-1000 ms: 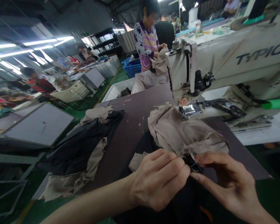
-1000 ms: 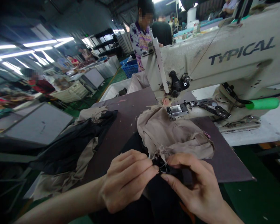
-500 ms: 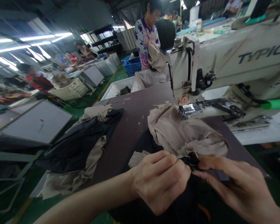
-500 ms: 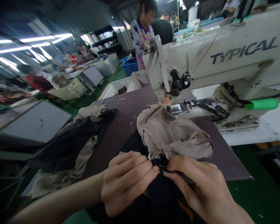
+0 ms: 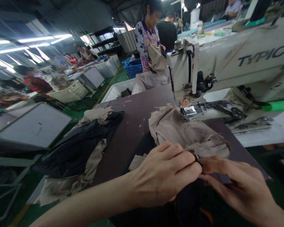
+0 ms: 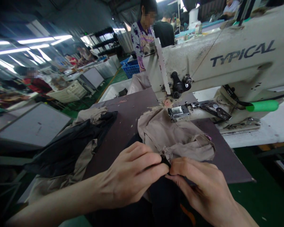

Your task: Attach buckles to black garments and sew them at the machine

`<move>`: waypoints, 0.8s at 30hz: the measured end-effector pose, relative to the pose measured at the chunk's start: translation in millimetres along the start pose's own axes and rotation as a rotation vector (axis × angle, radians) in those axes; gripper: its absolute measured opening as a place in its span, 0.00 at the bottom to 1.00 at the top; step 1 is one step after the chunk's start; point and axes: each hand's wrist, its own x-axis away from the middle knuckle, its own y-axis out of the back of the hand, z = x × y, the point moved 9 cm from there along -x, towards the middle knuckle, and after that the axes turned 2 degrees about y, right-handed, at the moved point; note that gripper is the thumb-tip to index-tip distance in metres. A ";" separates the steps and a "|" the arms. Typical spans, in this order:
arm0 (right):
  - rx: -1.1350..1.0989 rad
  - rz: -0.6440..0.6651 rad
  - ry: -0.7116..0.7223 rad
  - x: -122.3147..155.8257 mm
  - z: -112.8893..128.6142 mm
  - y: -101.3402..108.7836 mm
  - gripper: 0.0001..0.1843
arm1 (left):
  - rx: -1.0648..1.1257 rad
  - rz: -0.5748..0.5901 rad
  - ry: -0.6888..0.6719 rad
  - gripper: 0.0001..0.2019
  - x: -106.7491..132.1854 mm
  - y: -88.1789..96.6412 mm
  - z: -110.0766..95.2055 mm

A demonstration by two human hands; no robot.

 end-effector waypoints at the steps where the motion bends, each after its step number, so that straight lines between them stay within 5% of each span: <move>1: -0.012 0.006 0.005 -0.3 0.6 0.2 0.12 | -0.013 0.043 0.009 0.11 -2.7 -0.4 0.0; 7: -0.086 -0.042 -0.105 0.1 -12.1 0.2 0.11 | -0.062 0.021 -0.034 0.11 -8.4 13.0 -6.1; 16: -0.321 -0.134 -0.296 8.8 -39.1 -2.5 0.12 | 0.108 0.008 0.128 0.05 -0.7 0.8 6.9; 24: -0.384 -0.162 -0.305 8.0 -40.8 -5.3 0.13 | 0.252 0.072 0.341 0.06 3.4 -9.0 22.5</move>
